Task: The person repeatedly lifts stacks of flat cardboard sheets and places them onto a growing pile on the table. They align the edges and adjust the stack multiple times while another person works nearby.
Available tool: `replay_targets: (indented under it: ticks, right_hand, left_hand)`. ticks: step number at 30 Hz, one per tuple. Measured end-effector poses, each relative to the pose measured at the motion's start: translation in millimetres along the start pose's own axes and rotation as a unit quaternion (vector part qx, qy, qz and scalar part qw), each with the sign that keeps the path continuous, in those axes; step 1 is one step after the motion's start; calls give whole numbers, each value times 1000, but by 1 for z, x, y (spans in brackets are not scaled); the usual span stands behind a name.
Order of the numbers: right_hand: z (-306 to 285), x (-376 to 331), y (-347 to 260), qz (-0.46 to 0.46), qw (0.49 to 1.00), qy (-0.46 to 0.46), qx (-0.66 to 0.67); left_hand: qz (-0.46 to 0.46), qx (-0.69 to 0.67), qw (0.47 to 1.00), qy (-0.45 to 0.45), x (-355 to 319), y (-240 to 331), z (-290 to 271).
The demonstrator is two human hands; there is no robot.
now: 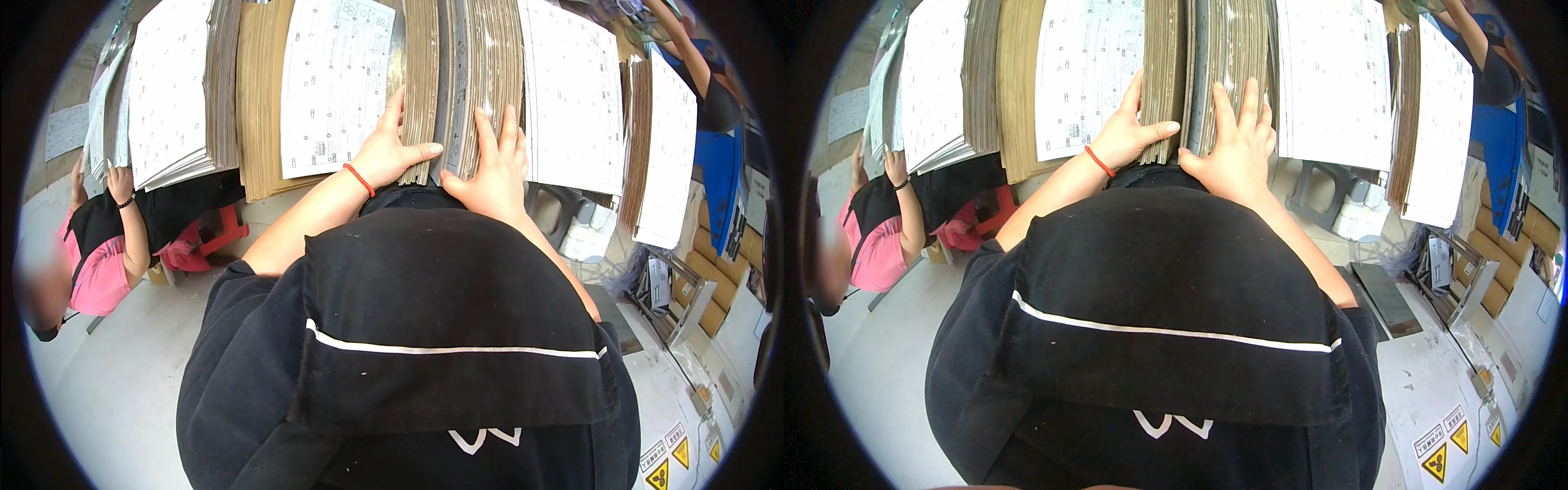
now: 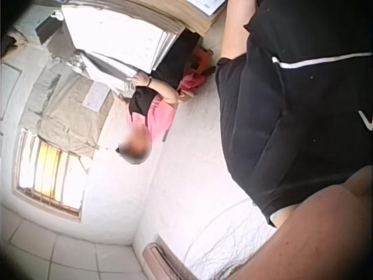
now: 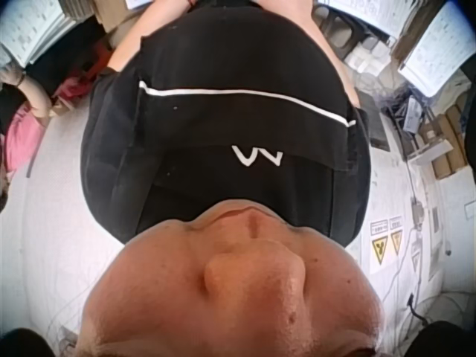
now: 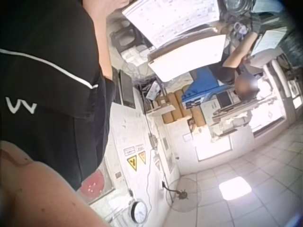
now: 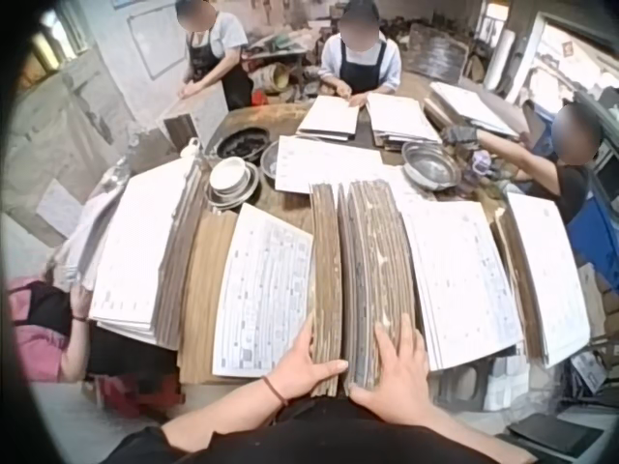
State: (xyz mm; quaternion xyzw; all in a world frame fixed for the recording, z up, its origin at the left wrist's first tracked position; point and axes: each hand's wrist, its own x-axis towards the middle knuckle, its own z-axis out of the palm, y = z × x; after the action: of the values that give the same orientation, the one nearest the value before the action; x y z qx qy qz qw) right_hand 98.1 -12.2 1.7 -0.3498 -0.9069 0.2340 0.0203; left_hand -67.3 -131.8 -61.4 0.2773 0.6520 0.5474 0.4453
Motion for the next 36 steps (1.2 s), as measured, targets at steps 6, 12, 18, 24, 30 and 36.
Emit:
replay_targets:
  ticks: [6, 12, 18, 24, 30, 36]
  right_hand:
    - [-3, -1, 0, -1, 1000, -5, 1]
    - [0, -1, -7, -22, 999, -10, -35]
    - [1, 1, -11, -8, 998, -20, -54]
    - [-1, 1, -9, -15, 999, -11, -42]
    - [-1, 1, -7, -17, 999, -22, -31]
    - [-1, -1, -1, -31, 999, -22, 0]
  left_hand:
    - [16, 20, 999, 20, 4, -14, 1]
    - [16, 16, 999, 26, 5, -18, 3]
    - [2, 31, 999, 22, 5, -15, 3]
    - [14, 12, 1000, 12, 5, -20, -2]
    - [19, 17, 1000, 15, 4, -21, -2]
    - [5, 39, 999, 25, 3, -18, -1]
